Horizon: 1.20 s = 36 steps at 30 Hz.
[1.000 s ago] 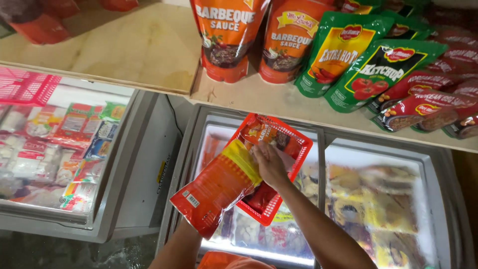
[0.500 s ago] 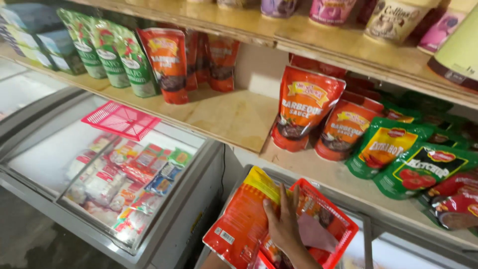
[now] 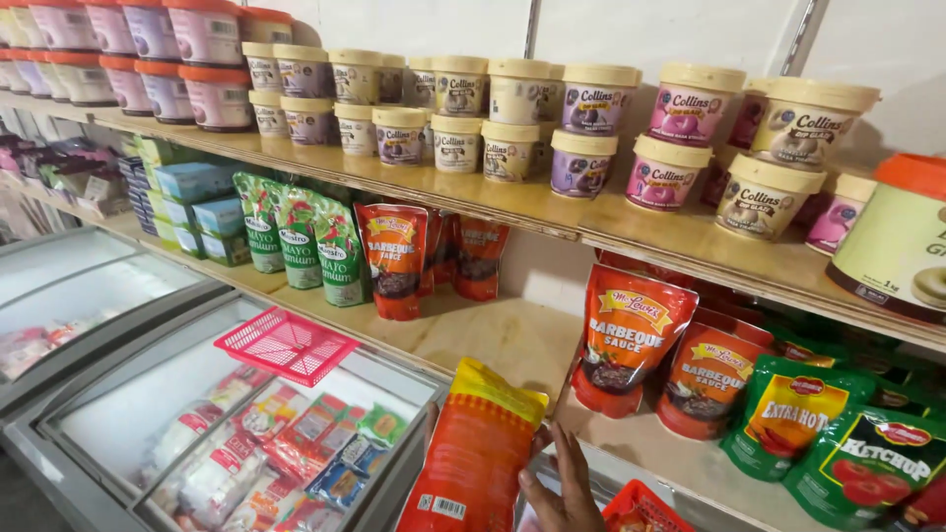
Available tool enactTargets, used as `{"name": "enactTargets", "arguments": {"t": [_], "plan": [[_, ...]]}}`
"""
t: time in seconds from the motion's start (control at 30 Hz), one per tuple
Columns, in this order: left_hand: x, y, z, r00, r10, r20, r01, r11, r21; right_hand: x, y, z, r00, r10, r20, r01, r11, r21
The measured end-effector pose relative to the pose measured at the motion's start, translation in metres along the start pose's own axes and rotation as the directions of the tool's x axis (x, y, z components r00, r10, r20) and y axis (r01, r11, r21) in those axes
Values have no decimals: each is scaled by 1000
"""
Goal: Stocking and arranging packets of barbecue sauce on a grocery store shelf from a red plastic basket.
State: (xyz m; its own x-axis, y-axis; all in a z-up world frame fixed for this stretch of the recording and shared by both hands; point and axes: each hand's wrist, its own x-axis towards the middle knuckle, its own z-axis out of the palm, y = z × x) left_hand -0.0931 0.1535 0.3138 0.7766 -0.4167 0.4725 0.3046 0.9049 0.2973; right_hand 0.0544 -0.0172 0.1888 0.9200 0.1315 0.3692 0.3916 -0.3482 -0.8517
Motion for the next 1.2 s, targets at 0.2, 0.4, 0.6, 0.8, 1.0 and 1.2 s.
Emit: {"name": "enactTargets", "arguments": {"t": [0.2,0.4,0.6,0.8,1.0,1.2], "plan": [[87,94,-58,999,-2,33,1,1000,29,18,-61,19,949,280,144,-312,897,312],[128,144,-118,947,275,-165,-244,951,189,49,-29,36,752,463,470,-638,328,697],[154,152,-83,611,774,166,-506,220,834,59,-137,25,618,378,689,-773,137,619],[166,153,-67,370,656,658,-256,-609,751,105,-122,44,724,380,575,-649,93,755],[190,160,-74,454,525,720,-215,-720,660,147,-115,48,765,436,474,-598,209,774],[221,171,-105,478,461,748,-172,-786,594,173,-91,51,806,351,476,-570,240,786]]}}
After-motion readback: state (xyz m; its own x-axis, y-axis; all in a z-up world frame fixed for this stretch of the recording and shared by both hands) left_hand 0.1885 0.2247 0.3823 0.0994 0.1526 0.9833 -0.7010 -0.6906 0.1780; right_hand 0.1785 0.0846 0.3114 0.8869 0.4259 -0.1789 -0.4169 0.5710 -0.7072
